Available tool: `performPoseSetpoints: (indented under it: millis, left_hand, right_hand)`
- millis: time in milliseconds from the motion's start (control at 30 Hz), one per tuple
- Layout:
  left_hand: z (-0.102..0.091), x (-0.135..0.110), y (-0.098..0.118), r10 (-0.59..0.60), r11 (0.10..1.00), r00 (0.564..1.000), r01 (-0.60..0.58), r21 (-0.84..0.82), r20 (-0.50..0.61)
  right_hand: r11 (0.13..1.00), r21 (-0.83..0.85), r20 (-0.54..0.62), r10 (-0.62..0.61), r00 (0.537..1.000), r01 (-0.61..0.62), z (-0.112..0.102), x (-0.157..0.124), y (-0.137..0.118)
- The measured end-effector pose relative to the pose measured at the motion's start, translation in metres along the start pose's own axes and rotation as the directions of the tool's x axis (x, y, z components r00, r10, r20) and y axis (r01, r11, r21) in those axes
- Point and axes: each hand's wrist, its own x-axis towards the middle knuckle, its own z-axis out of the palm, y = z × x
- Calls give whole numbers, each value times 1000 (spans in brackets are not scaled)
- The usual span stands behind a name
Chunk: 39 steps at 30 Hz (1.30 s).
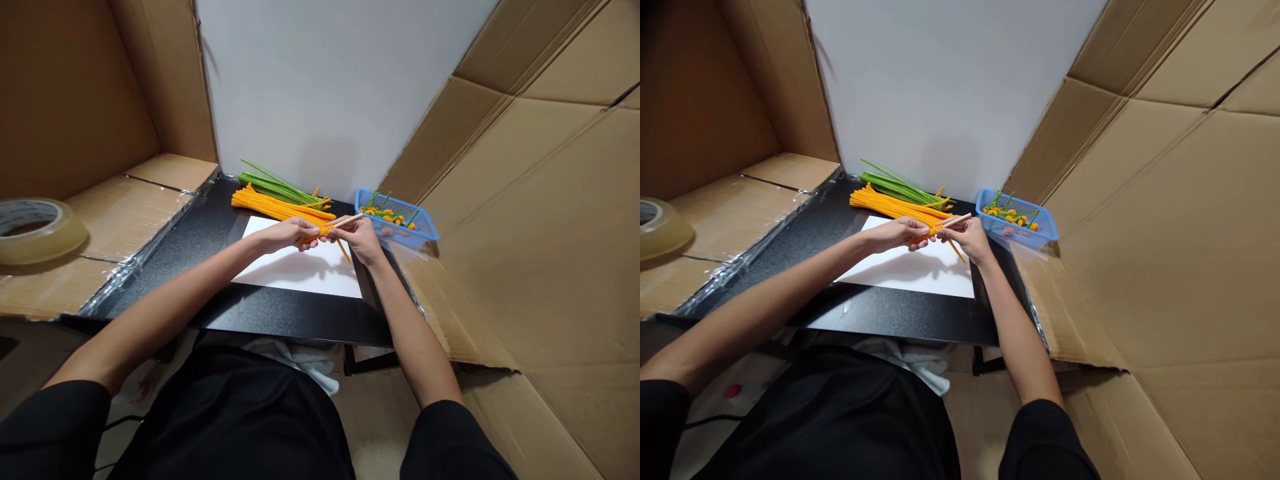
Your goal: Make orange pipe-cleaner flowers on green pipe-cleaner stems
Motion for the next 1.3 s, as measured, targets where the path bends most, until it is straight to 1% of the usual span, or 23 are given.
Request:
performPoseSetpoints:
  millis: [67, 100, 167, 233, 267, 300, 333, 400, 467, 533, 633, 700, 733, 800, 867, 900, 967, 1000, 1067, 1133, 1200, 1267, 1300]
  left_hand:
    - [2, 0, -2, 88, 981, 992, -70, 183, -88]
    - [4, 0, -3, 173, 937, 973, -114, 330, -156]
    - [8, 1, -8, 383, 751, 889, -141, 645, -251]
    - [11, 1, -11, 522, 546, 815, -93, 833, -252]
    - [12, 1, -12, 546, 495, 800, -67, 866, -250]
    - [12, 1, -11, 548, 492, 796, -57, 869, -258]
    - [11, 1, -10, 530, 529, 804, -67, 846, -268]
    - [6, 1, -7, 442, 680, 856, -125, 723, -268]
    - [-1, 1, -3, 303, 843, 934, -169, 510, -191]
    - [-9, 1, -1, 177, 943, 981, -147, 298, -74]
    - [-15, 0, 0, 88, 982, 995, -94, 167, 43]
    - [-12, 0, -1, 141, 959, 990, -140, 246, 12]
    - [-9, 0, -3, 212, 918, 977, -187, 349, -36]
    - [-1, -1, -6, 405, 740, 904, -236, 630, -137]
    - [7, 0, -10, 534, 508, 828, -150, 848, -173]
    - [9, 0, -12, 555, 423, 812, -90, 902, -180]
    - [11, 1, -12, 547, 367, 812, -14, 930, -204]
    - [10, 1, -11, 531, 391, 820, -12, 920, -215]
    - [5, 2, -8, 456, 534, 861, -64, 843, -224]
    - [-3, 1, -3, 309, 751, 936, -132, 647, -168]
    - [-9, 0, 0, 161, 912, 986, -132, 389, -43]
    - [-12, -1, 1, 93, 969, 994, -104, 224, 60]
    - [-10, -1, 1, 91, 974, 994, -103, 204, 66]
  right_hand:
    - [1000, -8, -28, -5, 1000, 5, 0, 1, 1]
    - [1000, -8, -48, -8, 999, 7, 1, 1, 2]
    - [1000, 2, -74, -8, 997, 8, 1, 2, 3]
    - [1000, 16, -79, -9, 997, 11, 2, 2, 3]
    - [1000, 19, -75, -11, 997, 12, 2, 2, 2]
    - [1000, 21, -68, -13, 998, 14, 2, 2, 2]
    - [1000, 20, -60, -15, 998, 16, 2, 1, 1]
    - [1000, 17, -48, -19, 999, 20, 2, 1, -1]
    - [1000, 11, -43, -26, 999, 26, 2, -1, -3]
    - [1000, 1, -35, -29, 999, 29, 2, -2, -4]
    - [999, -32, -17, -20, 1000, 19, 1, -2, -6]
    - [998, -56, -34, -23, 999, 21, 0, -1, -5]
    - [998, -62, -55, -29, 998, 26, 0, -1, -4]
    - [998, -58, -99, -40, 994, 34, 1, 1, -1]
    - [998, -40, -123, -43, 991, 38, 2, 2, 1]
    - [999, -33, -127, -44, 991, 40, 3, 2, 2]
    - [998, -33, -129, -49, 990, 45, 4, 2, 3]
    - [998, -38, -130, -54, 990, 49, 4, 2, 2]
    - [998, -46, -124, -58, 991, 53, 4, 2, 0]
    - [998, -38, -109, -54, 993, 50, 3, 1, -3]
    - [999, -22, -88, -46, 995, 45, 3, -1, -6]
    - [999, -18, -72, -40, 997, 38, 3, -2, -7]
    - [999, -23, -74, -37, 997, 36, 3, -2, -6]
